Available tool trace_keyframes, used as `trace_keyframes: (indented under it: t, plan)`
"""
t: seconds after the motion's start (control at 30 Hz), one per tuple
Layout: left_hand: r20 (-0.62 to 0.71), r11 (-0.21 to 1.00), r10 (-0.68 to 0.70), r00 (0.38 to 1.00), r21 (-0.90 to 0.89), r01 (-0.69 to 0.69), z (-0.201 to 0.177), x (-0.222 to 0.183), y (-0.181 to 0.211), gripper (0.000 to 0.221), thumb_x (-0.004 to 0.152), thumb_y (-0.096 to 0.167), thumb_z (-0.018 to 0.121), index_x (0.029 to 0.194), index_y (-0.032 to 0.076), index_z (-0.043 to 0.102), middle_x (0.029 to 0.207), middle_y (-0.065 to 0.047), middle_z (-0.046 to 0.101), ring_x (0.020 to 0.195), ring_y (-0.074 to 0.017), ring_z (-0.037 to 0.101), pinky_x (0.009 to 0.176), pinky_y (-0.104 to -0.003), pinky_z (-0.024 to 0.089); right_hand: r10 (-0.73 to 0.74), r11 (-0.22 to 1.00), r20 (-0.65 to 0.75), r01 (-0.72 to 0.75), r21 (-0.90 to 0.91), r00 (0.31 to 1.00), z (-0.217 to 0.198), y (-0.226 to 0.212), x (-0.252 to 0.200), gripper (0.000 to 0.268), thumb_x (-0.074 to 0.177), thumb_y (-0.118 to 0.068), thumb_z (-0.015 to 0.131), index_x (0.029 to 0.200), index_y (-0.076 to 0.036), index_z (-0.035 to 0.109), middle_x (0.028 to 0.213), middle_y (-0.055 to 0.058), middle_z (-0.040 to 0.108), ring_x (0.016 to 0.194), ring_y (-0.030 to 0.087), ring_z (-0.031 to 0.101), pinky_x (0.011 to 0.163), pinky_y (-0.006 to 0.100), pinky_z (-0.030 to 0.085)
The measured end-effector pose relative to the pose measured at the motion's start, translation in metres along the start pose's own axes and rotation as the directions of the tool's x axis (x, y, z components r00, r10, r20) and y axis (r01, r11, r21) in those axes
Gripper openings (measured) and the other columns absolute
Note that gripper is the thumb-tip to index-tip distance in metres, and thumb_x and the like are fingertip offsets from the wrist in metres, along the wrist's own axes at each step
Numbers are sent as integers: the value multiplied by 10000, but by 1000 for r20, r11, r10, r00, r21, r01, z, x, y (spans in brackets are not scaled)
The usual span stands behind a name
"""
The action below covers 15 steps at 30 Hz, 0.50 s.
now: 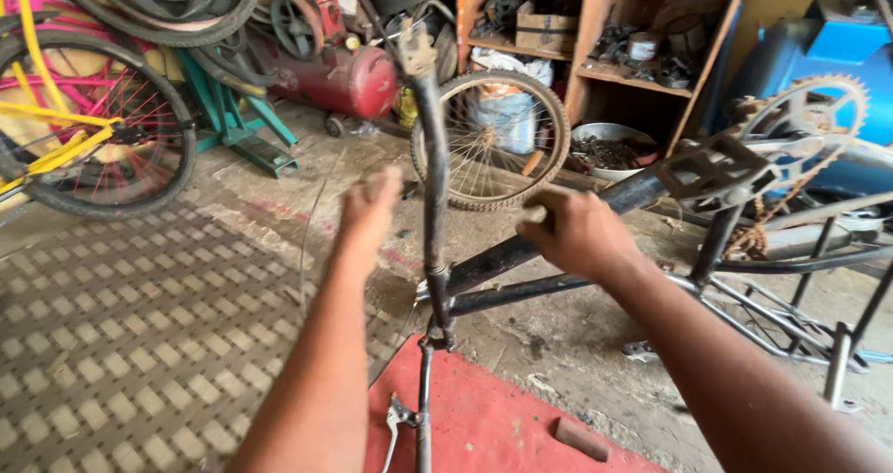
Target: The person repairs a bicycle frame by assembling parts and handling components by hand and with tools.
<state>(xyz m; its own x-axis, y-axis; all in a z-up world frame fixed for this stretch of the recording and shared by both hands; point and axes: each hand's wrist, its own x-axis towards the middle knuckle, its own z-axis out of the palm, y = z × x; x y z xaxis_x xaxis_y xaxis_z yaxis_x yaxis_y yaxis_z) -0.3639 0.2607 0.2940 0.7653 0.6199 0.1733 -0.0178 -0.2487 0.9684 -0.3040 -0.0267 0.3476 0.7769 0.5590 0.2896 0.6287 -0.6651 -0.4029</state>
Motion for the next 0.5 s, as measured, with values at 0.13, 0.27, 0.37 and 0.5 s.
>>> trace_keyframes:
  t: [0.13, 0.27, 0.37, 0.5]
  plan:
    - [38, 977, 213, 976, -15, -213, 64, 18, -12, 548, 829, 524, 750, 1074, 36, 721, 1006, -135, 761, 888, -236, 701, 764, -368, 547, 45, 997, -40, -47, -61, 998, -6, 59, -22, 402, 838, -378, 732, 1193, -190, 741, 904, 126, 784, 861, 310, 757, 798, 440, 589]
    - [-131, 983, 148, 980, 126, -132, 120, 42, -24, 528, 854, 493, 836, 817, -21, 716, 696, -90, 697, 632, -212, 681, 599, -352, 521, 168, 981, -43, -171, -94, 985, -35, 113, -26, 422, 865, -420, 717, 1223, -197, 724, 932, 116, 799, 893, 309, 757, 824, 429, 586]
    - [-307, 948, 267, 914, 252, -192, 145, 41, -16, 588, 888, 538, 828, 758, -18, 686, 638, -80, 642, 570, -198, 631, 561, -366, 485, 222, 949, -25, -222, -222, 975, -53, 145, -31, 474, 862, -465, 711, 1275, -232, 692, 941, 102, 806, 932, 318, 733, 845, 447, 572]
    - [-278, 979, 177, 944, 146, -141, 156, 2, 7, 544, 838, 574, 768, 760, 40, 706, 663, -66, 673, 571, -228, 659, 551, -417, 526, 390, 913, -18, -389, -125, 921, -64, 170, -29, 617, 915, -485, 651, 1461, -227, 526, 1000, 131, 783, 884, 292, 783, 830, 419, 623]
